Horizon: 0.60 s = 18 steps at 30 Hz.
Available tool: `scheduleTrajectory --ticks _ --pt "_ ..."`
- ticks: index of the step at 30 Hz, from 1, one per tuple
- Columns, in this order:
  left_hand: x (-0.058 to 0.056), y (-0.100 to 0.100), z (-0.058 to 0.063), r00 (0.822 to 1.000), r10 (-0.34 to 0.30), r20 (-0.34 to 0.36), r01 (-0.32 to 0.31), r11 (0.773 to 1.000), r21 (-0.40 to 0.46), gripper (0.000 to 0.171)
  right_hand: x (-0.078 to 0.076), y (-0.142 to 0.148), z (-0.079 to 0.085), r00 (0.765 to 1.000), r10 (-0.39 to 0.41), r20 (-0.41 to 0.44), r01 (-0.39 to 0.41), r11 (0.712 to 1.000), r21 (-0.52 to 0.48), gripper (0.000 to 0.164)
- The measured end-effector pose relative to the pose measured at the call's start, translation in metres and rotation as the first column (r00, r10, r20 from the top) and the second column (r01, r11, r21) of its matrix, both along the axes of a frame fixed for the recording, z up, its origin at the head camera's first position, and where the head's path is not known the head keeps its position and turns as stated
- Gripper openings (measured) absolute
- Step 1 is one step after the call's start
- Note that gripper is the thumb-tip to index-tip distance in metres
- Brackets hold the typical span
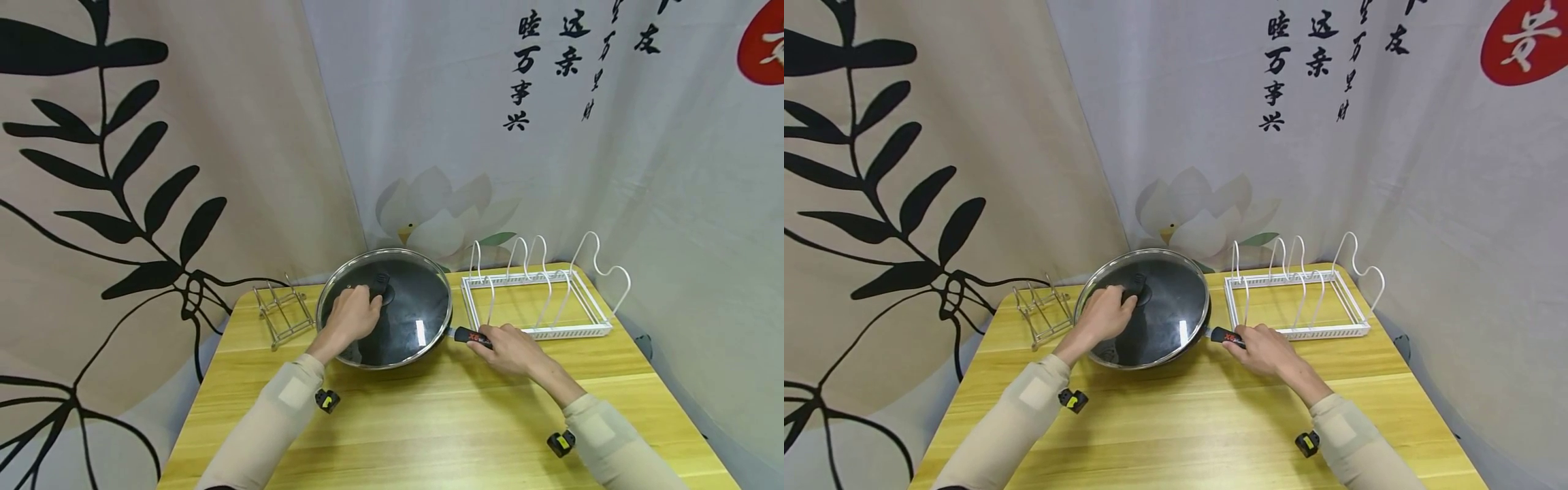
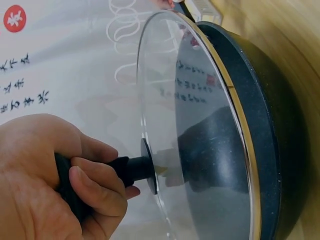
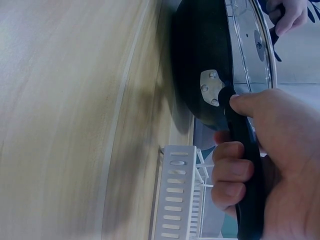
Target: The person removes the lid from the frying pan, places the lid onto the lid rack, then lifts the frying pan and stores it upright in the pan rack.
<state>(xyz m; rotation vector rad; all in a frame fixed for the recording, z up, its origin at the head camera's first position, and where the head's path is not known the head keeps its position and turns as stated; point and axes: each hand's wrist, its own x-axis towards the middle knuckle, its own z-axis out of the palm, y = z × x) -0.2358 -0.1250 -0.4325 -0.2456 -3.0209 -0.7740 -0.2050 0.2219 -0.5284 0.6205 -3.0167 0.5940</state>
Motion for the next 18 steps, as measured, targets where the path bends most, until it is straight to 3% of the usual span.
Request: scheduleTrajectory --ticks 5,18 --pt "0.0018 -0.0024 0.0009 1.0 -0.003 -0.016 0.004 1.0 0.02 0.035 0.0005 0.0003 -0.0001 1.0 0.0 0.011 0.0 1.0 -0.006 0.033" --pt "0.0026 -0.0094 0.0021 0.997 -0.003 -0.082 0.006 0.999 0.034 0.047 -0.0007 0.0011 -0.0008 1.0 0.01 0.01 -0.01 1.0 -0.007 0.033"
